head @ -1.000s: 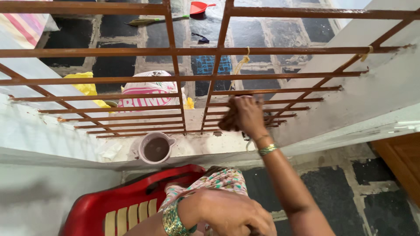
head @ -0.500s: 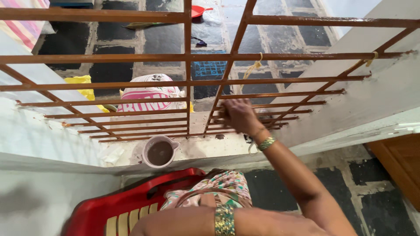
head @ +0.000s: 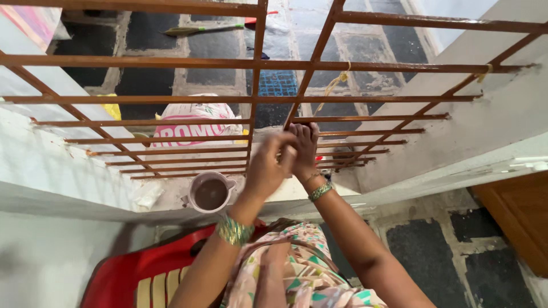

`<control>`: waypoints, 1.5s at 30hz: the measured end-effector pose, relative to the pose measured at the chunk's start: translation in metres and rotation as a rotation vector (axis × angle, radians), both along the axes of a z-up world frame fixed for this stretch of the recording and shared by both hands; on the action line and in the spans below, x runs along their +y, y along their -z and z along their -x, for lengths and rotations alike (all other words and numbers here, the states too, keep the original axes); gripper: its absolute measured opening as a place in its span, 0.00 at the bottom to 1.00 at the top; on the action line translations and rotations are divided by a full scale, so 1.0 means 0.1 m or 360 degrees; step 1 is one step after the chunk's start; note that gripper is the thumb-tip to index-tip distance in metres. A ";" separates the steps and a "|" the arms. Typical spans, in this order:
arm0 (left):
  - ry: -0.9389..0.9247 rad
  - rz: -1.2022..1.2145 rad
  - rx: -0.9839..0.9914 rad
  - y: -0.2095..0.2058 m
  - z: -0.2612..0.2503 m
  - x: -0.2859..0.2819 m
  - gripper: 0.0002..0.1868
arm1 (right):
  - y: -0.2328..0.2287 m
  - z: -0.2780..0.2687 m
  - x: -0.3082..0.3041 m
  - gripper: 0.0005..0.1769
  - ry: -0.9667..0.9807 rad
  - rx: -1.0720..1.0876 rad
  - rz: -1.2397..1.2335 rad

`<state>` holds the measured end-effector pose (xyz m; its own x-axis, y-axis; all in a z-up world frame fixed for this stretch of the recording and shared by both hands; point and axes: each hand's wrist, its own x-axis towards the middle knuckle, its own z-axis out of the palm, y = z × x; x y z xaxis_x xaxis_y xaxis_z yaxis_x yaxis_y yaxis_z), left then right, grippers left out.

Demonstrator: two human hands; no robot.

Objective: The person wipes the individual bars of a metal window grille with a brown cloth, moving from bar to bar across the structure.

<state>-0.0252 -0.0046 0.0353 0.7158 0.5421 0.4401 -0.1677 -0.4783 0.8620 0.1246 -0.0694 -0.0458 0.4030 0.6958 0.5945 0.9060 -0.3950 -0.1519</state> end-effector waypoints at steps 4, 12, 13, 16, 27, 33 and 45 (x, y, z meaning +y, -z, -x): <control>-0.0213 -0.0156 0.0022 0.39 -0.43 0.45 0.20 | 0.16 0.08 -0.16 0.32 0.0059 -0.0185 -0.0040; 0.0001 -0.0176 0.0007 0.12 -0.78 0.55 0.14 | 0.04 -0.30 -0.75 0.32 -0.0279 -0.0516 0.0579; -0.0041 -0.0158 0.0117 0.07 -0.80 0.55 0.13 | 0.03 -0.29 -0.72 0.32 -0.0279 -0.0513 0.0579; -0.0082 -0.0191 0.0215 0.01 -0.79 0.56 0.12 | -0.01 -0.28 -0.49 0.24 -0.0385 -0.0500 0.0401; -0.0025 -0.0085 0.0100 0.07 -0.81 0.59 0.12 | 0.08 -0.12 -0.10 0.21 -0.0207 -0.0312 0.0254; -0.0036 -0.0053 0.0041 0.05 -0.79 0.58 0.12 | -0.02 -0.35 -0.20 0.19 -0.0665 -0.0059 0.0150; -0.0031 -0.0061 0.0056 0.02 -0.76 0.55 0.10 | -0.06 -0.95 -1.27 0.20 -0.0158 0.0169 0.0126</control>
